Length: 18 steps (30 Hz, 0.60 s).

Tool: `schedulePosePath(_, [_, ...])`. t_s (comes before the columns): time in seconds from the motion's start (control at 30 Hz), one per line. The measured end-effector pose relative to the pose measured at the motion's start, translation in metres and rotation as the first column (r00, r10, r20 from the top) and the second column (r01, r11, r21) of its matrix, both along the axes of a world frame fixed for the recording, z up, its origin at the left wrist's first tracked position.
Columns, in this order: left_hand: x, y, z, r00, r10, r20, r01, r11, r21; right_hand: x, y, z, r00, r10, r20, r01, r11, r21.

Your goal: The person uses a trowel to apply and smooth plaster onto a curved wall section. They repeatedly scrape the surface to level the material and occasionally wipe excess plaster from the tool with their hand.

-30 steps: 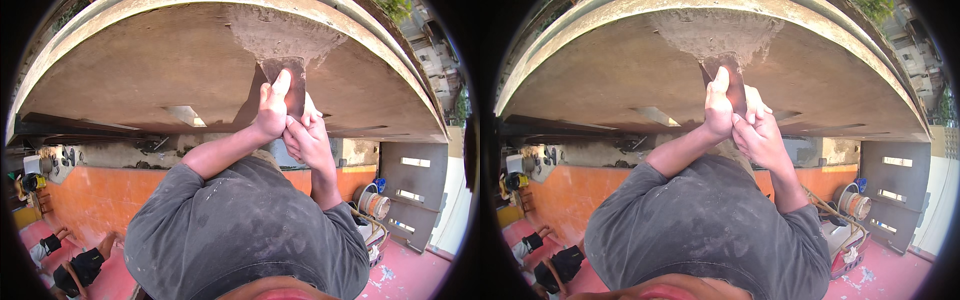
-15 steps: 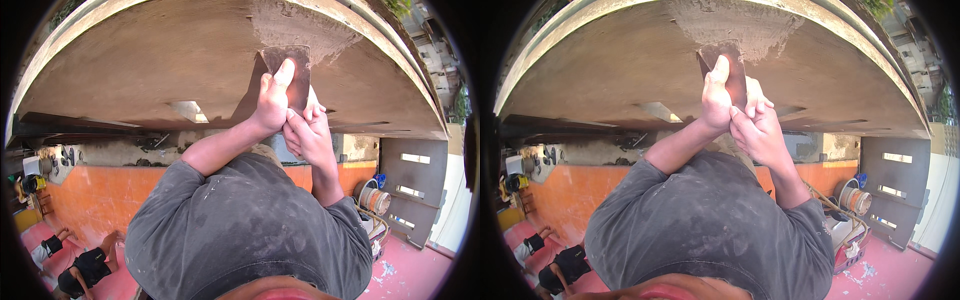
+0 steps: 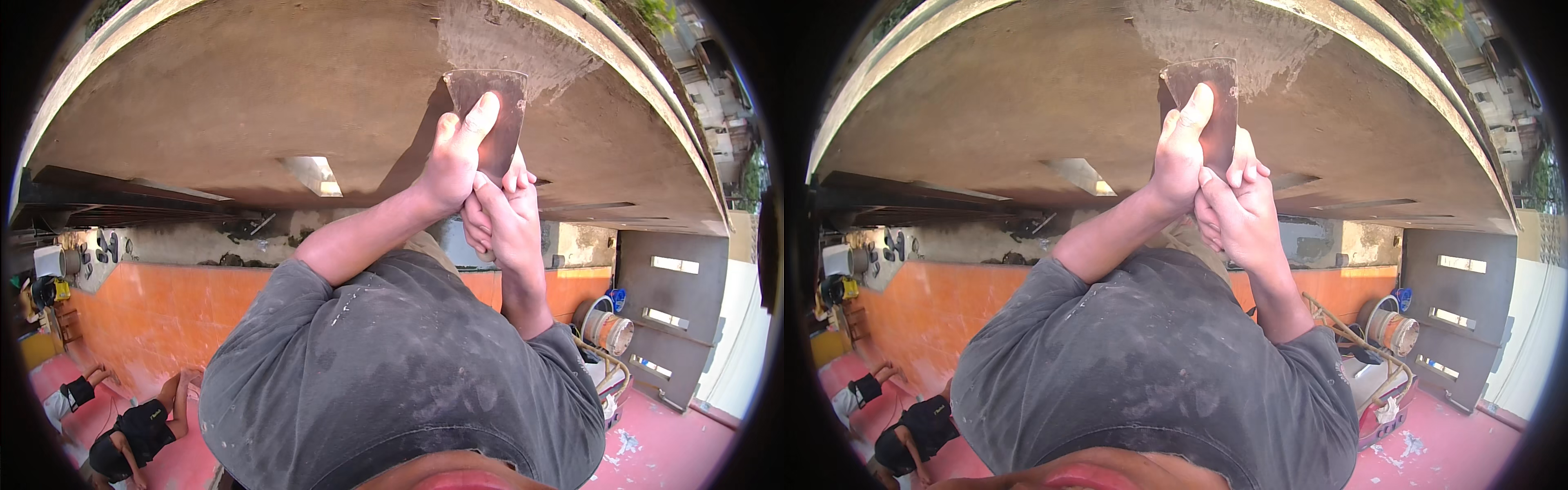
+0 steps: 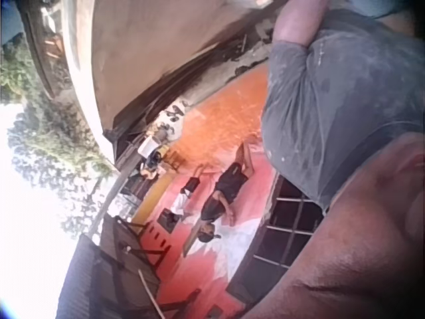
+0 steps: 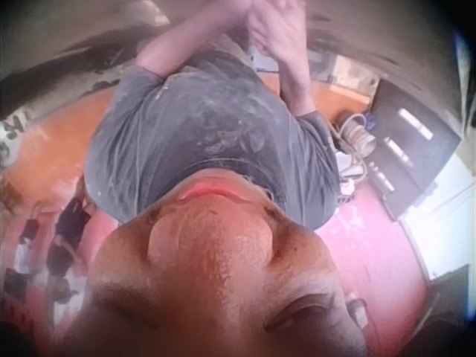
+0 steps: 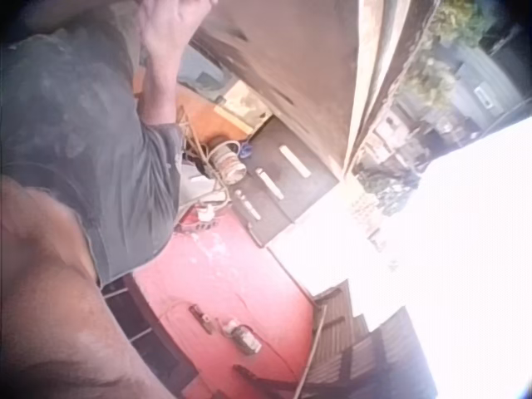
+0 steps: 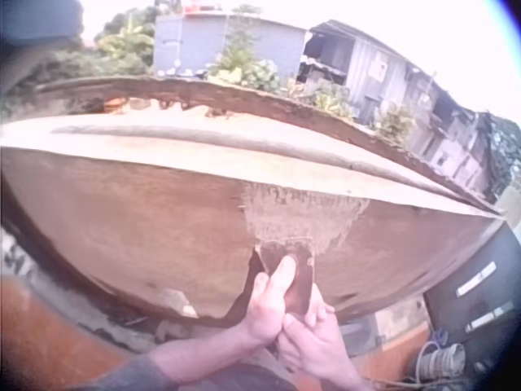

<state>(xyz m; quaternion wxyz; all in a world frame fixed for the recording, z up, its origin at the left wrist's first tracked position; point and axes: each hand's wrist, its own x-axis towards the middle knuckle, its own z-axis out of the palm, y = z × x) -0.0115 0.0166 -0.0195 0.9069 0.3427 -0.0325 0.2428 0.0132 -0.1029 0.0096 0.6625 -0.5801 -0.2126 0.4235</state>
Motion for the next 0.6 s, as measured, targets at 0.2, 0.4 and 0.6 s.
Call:
schedulePosePath(0.2, [-0.004, -0.006, 0.003, 0.997, -0.068, -0.04, 0.064, 0.995, -0.081, -0.002, -0.008, -0.007, 0.999, 0.026, 0.019, -0.026, 0.999, 0.023])
schedulePosePath(0.4, [0.005, -0.01, -0.003, 1.0, -0.001, 0.01, 0.001, 0.999, -0.045, 0.015, -0.012, -0.011, 0.998, 0.049, -0.031, -0.047, 0.998, 0.045])
schedulePosePath(0.6, [0.013, -0.014, -0.007, 0.998, 0.063, -0.012, -0.063, 0.998, -0.007, 0.023, -0.011, -0.009, 0.993, 0.103, -0.064, -0.098, 0.991, 0.087])
